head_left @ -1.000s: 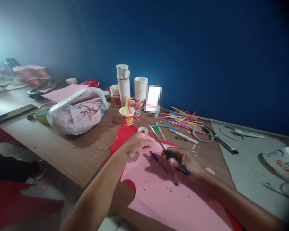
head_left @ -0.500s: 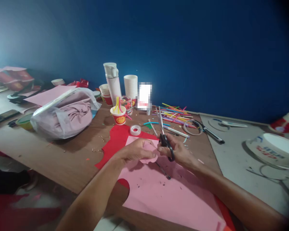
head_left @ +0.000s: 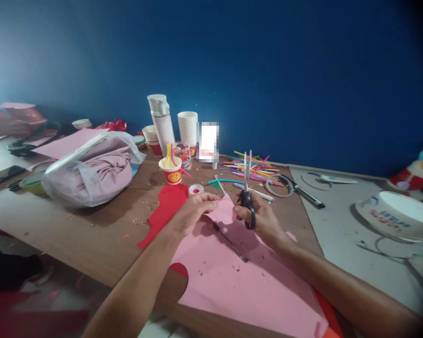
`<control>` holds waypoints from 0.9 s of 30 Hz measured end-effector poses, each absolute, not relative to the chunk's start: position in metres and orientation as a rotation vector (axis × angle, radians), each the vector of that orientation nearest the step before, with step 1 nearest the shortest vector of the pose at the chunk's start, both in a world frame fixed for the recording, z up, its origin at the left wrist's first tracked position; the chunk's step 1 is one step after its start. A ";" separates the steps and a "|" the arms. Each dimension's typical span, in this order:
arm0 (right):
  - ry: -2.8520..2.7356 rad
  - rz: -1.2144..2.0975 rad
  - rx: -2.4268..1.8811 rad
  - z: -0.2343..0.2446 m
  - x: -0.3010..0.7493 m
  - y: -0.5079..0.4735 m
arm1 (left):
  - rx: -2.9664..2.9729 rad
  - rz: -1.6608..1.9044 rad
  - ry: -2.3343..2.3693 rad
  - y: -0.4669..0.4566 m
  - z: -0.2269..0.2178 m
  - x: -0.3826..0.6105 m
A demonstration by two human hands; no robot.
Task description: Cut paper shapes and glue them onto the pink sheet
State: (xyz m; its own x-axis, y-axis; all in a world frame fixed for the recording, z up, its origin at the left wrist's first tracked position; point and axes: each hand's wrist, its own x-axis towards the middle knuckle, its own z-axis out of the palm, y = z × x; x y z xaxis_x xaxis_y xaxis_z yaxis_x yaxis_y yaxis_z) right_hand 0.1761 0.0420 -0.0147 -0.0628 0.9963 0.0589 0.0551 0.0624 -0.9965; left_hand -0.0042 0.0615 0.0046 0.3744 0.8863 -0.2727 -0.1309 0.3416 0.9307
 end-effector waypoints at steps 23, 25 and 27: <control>-1.120 1.120 -0.989 -0.022 0.175 0.047 | 1.175 0.891 1.068 0.055 -0.008 0.014; -1.128 1.126 -0.987 -0.021 0.175 0.046 | 1.207 0.886 1.104 0.056 -0.010 0.012; -1.126 1.121 -1.000 -0.021 0.175 0.045 | 1.179 0.912 1.109 0.055 -0.011 0.013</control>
